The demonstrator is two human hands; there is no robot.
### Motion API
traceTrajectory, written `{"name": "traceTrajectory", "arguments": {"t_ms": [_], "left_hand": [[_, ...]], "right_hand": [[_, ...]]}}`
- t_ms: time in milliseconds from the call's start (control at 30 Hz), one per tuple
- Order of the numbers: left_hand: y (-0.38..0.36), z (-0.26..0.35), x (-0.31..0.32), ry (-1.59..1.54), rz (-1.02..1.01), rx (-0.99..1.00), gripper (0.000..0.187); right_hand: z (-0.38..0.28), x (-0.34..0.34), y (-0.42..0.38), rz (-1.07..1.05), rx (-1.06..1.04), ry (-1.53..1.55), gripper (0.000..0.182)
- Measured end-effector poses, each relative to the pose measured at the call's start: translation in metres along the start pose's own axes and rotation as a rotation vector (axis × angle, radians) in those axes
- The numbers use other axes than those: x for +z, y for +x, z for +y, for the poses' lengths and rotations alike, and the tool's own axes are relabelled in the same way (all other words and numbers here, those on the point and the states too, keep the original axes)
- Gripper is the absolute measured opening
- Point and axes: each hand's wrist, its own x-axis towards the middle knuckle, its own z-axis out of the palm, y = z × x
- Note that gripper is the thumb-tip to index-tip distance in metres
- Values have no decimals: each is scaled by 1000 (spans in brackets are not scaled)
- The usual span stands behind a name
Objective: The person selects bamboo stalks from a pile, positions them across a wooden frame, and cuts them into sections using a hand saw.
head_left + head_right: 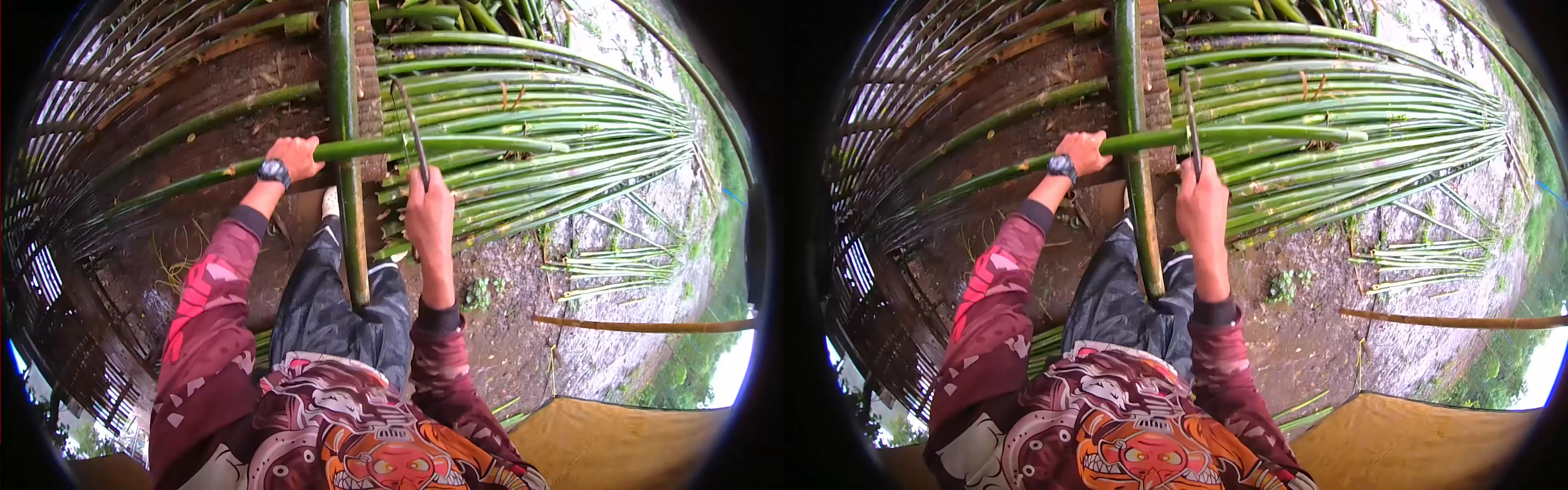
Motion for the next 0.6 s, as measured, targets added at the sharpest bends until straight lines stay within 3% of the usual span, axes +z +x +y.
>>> {"name": "traceTrajectory", "arguments": {"t_ms": [200,267,333,467,533,600], "left_hand": [[4,-2,-7,10,-74,0,39],[5,0,-3,-8,-84,-33,43],[5,1,-10,-2,-118,-18,41],[-11,9,4,-38,-66,5,38],[0,1,-5,44,62,52,36],[5,-5,2,12,-13,52,37]], "right_hand": [[42,-8,-58,8,-62,62,21],[28,-29,-82,-46,106,-10,21],[24,-26,-84,-10,93,-3,22],[53,6,-36,-14,117,-118,26],[92,30,33,33,-161,-237,27],[94,18,-1,123,30,-10,29]]}}
